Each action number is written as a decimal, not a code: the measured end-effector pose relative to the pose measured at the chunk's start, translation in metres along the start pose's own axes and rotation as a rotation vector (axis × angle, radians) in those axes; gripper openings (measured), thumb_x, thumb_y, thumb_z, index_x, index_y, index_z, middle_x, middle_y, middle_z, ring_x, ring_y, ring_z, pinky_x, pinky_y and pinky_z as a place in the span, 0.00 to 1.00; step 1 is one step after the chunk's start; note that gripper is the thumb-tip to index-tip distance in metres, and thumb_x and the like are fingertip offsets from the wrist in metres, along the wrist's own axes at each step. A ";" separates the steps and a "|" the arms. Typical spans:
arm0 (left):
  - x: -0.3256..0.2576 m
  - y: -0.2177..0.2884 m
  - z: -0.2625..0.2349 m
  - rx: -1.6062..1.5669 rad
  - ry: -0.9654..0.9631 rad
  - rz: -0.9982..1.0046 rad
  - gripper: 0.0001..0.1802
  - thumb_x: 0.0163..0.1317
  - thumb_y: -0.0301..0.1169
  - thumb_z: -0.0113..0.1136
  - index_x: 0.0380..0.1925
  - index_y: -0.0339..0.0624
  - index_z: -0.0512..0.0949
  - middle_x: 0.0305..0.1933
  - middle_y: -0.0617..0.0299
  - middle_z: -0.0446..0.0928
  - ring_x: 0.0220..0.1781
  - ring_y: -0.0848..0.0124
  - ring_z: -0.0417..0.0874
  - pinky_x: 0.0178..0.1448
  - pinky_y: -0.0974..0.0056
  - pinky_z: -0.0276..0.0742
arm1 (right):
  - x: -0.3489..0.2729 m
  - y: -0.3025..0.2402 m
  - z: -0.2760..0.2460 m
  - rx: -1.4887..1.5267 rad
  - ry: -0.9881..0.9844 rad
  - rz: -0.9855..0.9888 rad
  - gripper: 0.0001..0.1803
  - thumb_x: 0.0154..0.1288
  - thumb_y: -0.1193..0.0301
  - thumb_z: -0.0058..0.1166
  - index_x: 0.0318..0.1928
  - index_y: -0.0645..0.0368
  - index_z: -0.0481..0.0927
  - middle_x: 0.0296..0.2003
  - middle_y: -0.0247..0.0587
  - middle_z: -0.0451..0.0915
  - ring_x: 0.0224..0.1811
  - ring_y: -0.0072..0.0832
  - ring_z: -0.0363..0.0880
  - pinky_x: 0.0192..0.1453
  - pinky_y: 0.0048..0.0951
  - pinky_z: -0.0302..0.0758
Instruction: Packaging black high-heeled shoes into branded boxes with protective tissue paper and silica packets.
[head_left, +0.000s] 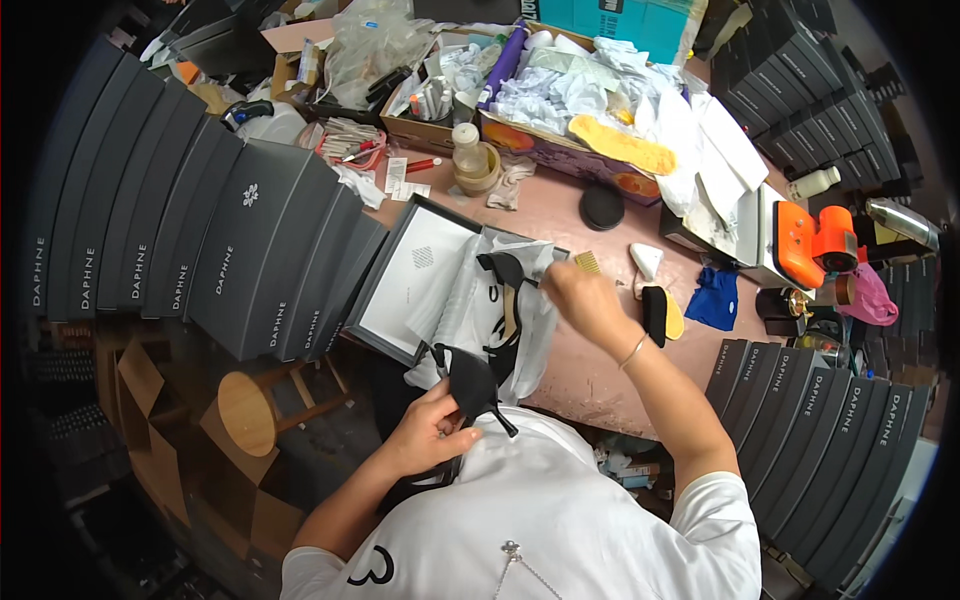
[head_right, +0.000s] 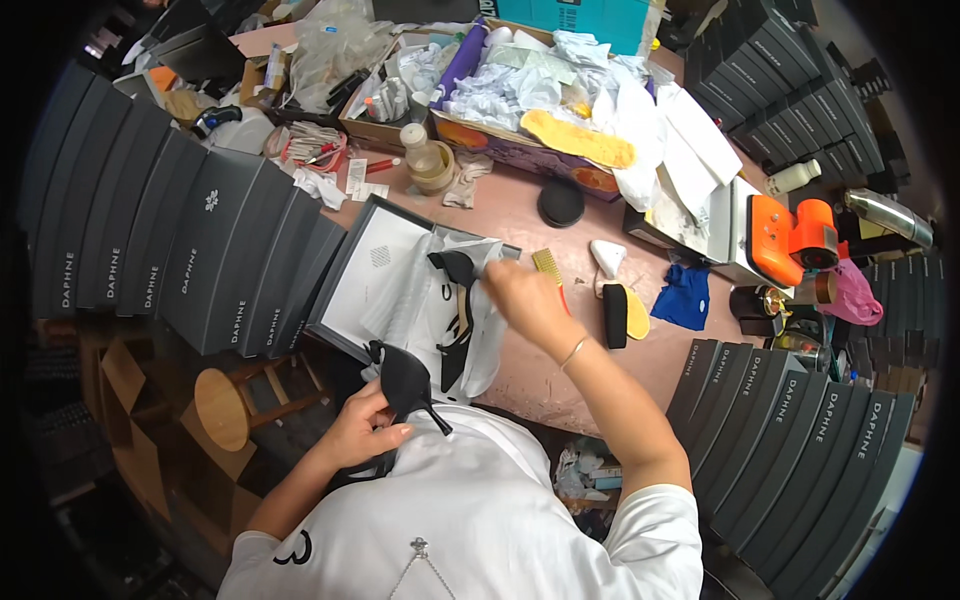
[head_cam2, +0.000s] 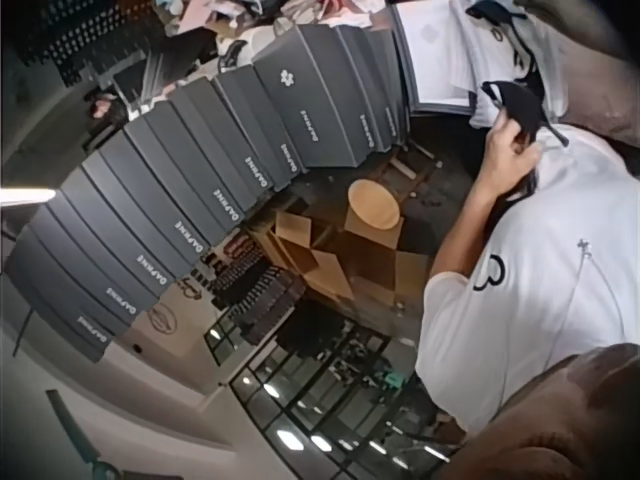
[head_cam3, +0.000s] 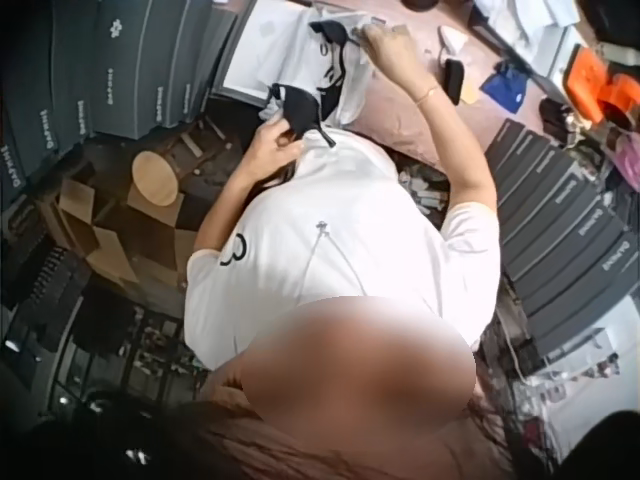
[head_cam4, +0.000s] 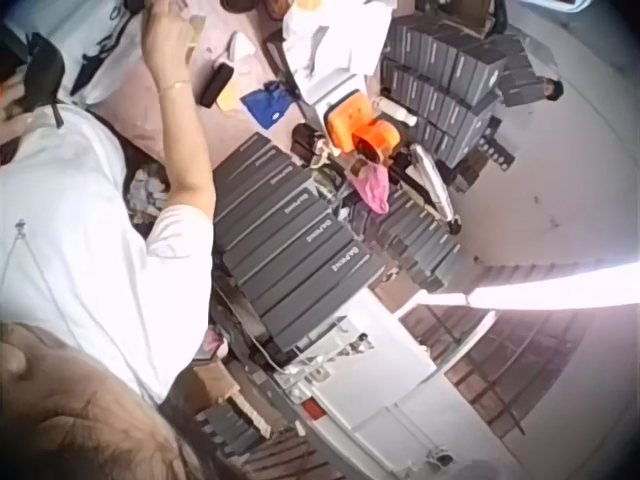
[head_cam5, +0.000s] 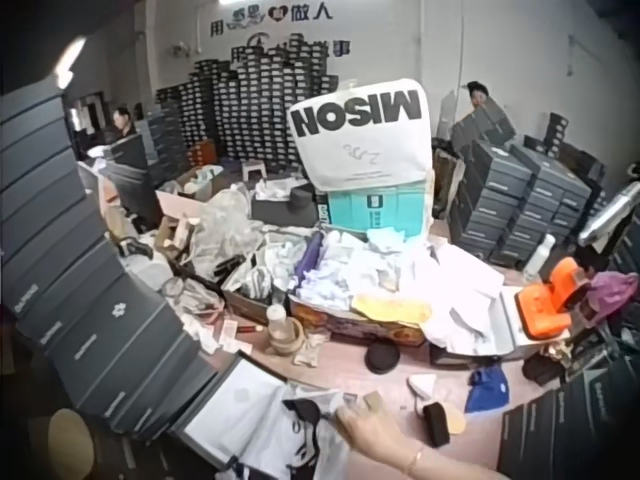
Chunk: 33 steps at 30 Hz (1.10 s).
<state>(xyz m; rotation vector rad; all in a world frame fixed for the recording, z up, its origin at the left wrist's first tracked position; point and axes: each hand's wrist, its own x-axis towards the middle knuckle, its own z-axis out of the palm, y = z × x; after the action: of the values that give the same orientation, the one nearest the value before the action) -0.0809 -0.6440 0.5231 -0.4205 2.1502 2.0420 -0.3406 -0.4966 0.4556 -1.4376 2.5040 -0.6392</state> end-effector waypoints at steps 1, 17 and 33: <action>0.001 0.000 -0.001 -0.007 -0.010 -0.007 0.22 0.55 0.27 0.64 0.50 0.32 0.75 0.49 0.59 0.68 0.32 0.80 0.70 0.33 0.74 0.71 | 0.016 0.007 -0.002 0.005 0.077 0.067 0.09 0.63 0.67 0.53 0.38 0.58 0.74 0.30 0.49 0.77 0.30 0.48 0.78 0.32 0.43 0.74; 0.033 0.011 -0.022 -0.174 -0.073 -0.088 0.20 0.59 0.18 0.58 0.54 0.31 0.72 0.56 0.58 0.67 0.51 0.71 0.78 0.54 0.69 0.78 | -0.088 0.131 0.105 -0.078 0.117 0.576 0.20 0.54 0.60 0.64 0.37 0.63 0.76 0.32 0.53 0.80 0.39 0.50 0.79 0.44 0.42 0.75; 0.017 0.019 -0.023 0.412 -0.062 0.044 0.22 0.49 0.25 0.66 0.47 0.33 0.75 0.44 0.55 0.76 0.36 0.65 0.80 0.42 0.67 0.75 | -0.057 -0.051 -0.079 -0.117 0.252 -0.220 0.23 0.58 0.64 0.61 0.55 0.44 0.76 0.22 0.34 0.70 0.16 0.28 0.71 0.17 0.29 0.68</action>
<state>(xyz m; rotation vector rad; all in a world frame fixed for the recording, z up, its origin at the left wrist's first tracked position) -0.1007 -0.6679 0.5376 -0.2507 2.4729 1.5444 -0.2998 -0.4486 0.5459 -1.7956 2.6301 -0.7659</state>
